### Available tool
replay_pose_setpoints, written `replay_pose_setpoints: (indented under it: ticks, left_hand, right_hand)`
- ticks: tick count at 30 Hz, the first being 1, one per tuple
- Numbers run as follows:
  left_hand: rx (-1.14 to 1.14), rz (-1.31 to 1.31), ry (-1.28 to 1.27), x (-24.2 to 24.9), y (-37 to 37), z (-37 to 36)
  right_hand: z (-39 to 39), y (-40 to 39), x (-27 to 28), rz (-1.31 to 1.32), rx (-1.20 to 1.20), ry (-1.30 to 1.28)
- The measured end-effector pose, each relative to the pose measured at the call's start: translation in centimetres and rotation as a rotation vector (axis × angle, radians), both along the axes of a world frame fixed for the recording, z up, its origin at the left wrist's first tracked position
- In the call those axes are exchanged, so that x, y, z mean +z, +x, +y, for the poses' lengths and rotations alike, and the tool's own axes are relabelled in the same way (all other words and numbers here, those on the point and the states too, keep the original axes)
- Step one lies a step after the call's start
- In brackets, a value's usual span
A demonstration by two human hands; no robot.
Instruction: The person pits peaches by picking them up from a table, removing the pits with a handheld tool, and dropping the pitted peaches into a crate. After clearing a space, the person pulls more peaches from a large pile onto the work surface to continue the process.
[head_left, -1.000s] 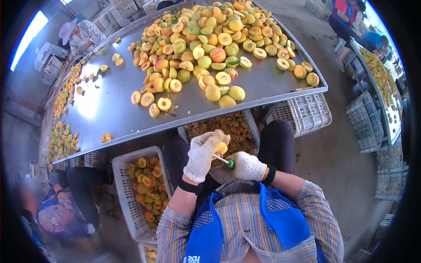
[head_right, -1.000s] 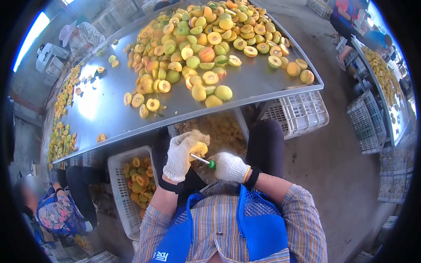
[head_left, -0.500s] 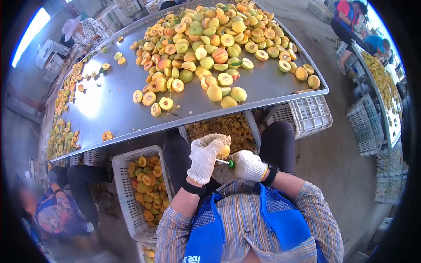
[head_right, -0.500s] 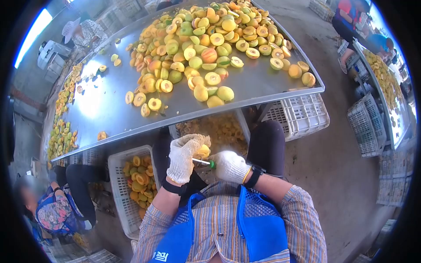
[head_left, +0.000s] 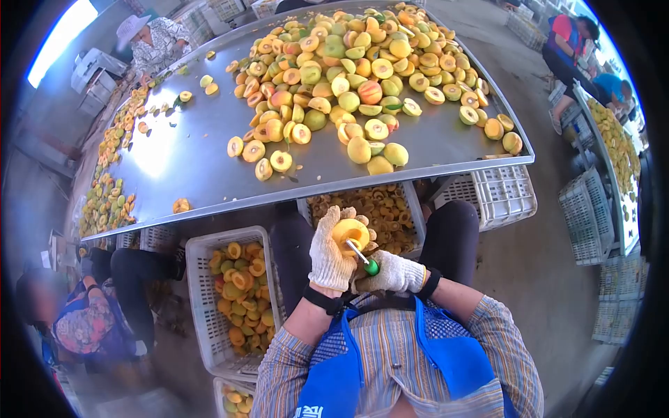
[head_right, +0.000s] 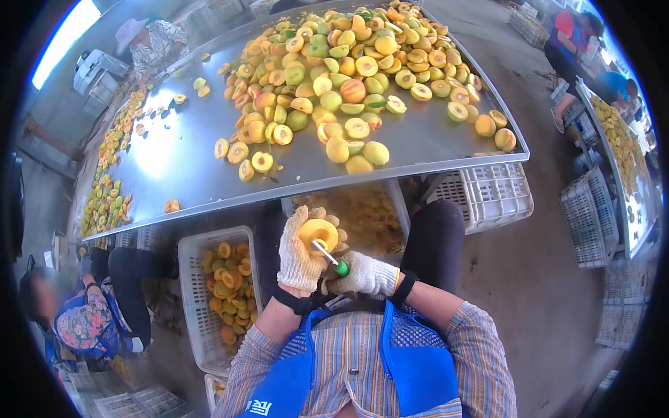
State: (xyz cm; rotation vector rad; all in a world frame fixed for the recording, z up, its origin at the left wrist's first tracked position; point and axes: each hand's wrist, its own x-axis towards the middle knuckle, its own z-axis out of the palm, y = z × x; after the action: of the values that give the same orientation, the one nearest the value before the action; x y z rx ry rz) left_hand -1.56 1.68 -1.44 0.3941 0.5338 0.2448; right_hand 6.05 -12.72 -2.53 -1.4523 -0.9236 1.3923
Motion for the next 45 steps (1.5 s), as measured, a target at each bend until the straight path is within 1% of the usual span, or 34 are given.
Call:
replay_pose_setpoints:
  ticks: [2, 3, 4, 5, 7, 8, 9, 11, 12, 13, 15, 16, 17, 18, 19, 20, 21, 22, 23, 24, 25, 27, 29, 30, 31, 32, 33, 35, 36, 37, 39, 41, 43, 45]
  left_hand:
    - [0.0, -0.017, -0.024, -0.3, 0.0, 0.7]
    - [-0.009, -0.036, -0.051, -0.4, 0.0, 0.8]
    - [-0.018, -0.039, -0.01, 0.0, -0.1, 0.8]
    - [-0.02, -0.043, -0.009, -0.1, -0.1, 0.9]
    - [0.005, -0.067, 0.041, -0.2, -0.1, 1.3]
    - [0.049, -0.054, 0.057, 0.0, -0.3, 1.9]
    - [0.137, 0.032, 0.008, 0.6, -0.6, 2.6]
    - [0.2, -0.059, 0.117, -0.6, -2.8, 5.2]
    - [0.269, 0.094, 0.261, -1.3, -4.6, 6.8]
    - [0.335, 0.241, 0.409, -1.6, -6.7, 8.3]
    - [0.085, 0.844, 1.263, 0.1, -9.8, 10.6]
    - [0.087, 1.117, 1.637, -0.8, -10.7, 11.3]
    - [0.093, 1.392, 2.01, -1.7, -10.8, 11.9]
    - [0.197, 1.249, 1.978, -0.7, -9.2, 11.6]
    - [0.316, 1.085, 2.142, 0.0, -7.0, 11.1]
    - [0.412, 0.84, 2.338, -0.6, -4.4, 11.3]
    - [0.42, 0.663, 2.404, 0.0, -1.2, 10.5]
    - [0.324, 0.528, 2.374, 0.7, 1.9, 9.3]
    - [0.265, 0.528, 2.342, 0.1, 5.2, 8.4]
    - [-0.01, 0.613, 2.225, 0.7, 8.1, 7.4]
    - [-0.098, 0.595, 2.271, -0.4, 10.7, 7.4]
    - [-0.503, 0.732, 2.088, 0.1, 14.9, 6.7]
    - [-0.598, 0.779, 2.094, -0.7, 16.9, 6.8]
    - [-0.603, 0.779, 2.091, -1.9, 17.0, 7.4]
    - [-0.516, 0.601, 1.906, -3.0, 16.7, 8.3]
    - [-0.427, 0.434, 1.715, -3.9, 16.3, 9.2]
    - [-0.423, 0.442, 1.717, -3.3, 15.3, 9.4]
    - [-0.284, 0.071, 0.806, -0.2, 12.0, 8.6]
    - [-0.232, -0.084, 0.661, 0.7, 10.3, 8.1]
    - [-0.269, -0.183, 0.566, 1.4, 8.6, 7.8]
    - [-0.222, -0.295, 0.263, 2.1, 6.4, 6.6]
    - [-0.228, -0.327, 0.226, 1.2, 4.7, 5.7]
    - [0.038, -0.196, 0.293, 0.8, 4.1, 3.5]
    - [0.051, -0.255, 0.254, 1.1, 3.2, 2.2]
  right_hand:
    - [0.5, -0.1, -0.7, -0.052, 0.021, 0.026]
    - [0.9, 0.0, -1.0, -0.151, 0.085, -0.011]
    - [1.4, 0.4, -1.0, -0.256, 0.146, -0.043]
    - [1.3, 0.7, -0.8, -0.26, 0.144, -0.043]
    - [0.5, 1.0, 1.5, -0.337, 0.154, -0.014]
    - [0.1, 1.2, 3.0, -0.291, 0.157, -0.104]
    - [0.1, 1.5, 3.1, -0.295, 0.161, -0.102]
    - [-0.4, 1.9, 3.0, -0.433, -0.028, -0.355]
    - [-0.8, 2.6, 0.4, -0.815, -0.055, -0.203]
    - [-1.0, 3.5, -0.7, -0.994, 0.001, -0.293]
    - [-1.8, 4.2, -1.7, -0.994, -0.09, -0.166]
    - [-1.9, 4.0, -2.6, -0.992, -0.099, -0.169]
    - [-1.8, 4.0, -3.6, -1.053, -0.042, -0.254]
    - [-1.6, 4.0, -4.1, -1.113, 0.012, -0.337]
    - [-1.2, 4.1, -4.0, -1.09, 0.043, -0.385]
    - [-1.0, 4.1, -3.6, -1.02, -0.028, -0.312]
    - [-1.1, 3.7, -3.2, -0.943, -0.095, -0.245]
    - [-1.2, 3.4, -3.3, -0.949, -0.178, -0.122]
    - [-1.2, 3.3, -3.3, -0.948, -0.19, -0.13]
    - [-1.0, 3.3, -3.1, -0.968, -0.163, -0.136]
    - [-1.1, 3.4, -3.1, -0.987, -0.136, -0.142]
    - [-1.3, 3.6, -3.3, -0.985, -0.115, -0.136]
    - [-1.3, 3.6, -3.0, -0.974, -0.089, -0.113]
    - [-1.1, 3.7, -2.7, -0.956, -0.096, -0.137]
    - [-1.1, 3.8, -2.7, -0.951, -0.094, -0.135]
    - [-1.1, 3.9, -2.7, -0.938, -0.174, -0.108]
    - [-1.0, 4.1, -2.5, -0.925, -0.254, -0.078]
    - [-0.8, 4.8, -0.3, -0.817, -0.301, -0.181]
    - [-0.9, 5.0, 0.0, -0.791, -0.341, -0.17]
    - [-0.9, 5.0, 0.4, -0.766, -0.379, -0.16]
    - [-0.8, 4.5, 2.4, -0.767, -0.382, -0.139]
    - [-0.7, 3.5, 4.3, -0.758, -0.442, -0.062]
    - [-0.8, 2.6, 5.0, -0.785, -0.445, -0.045]
    - [-0.9, 1.9, 5.4, -0.825, -0.429, -0.096]
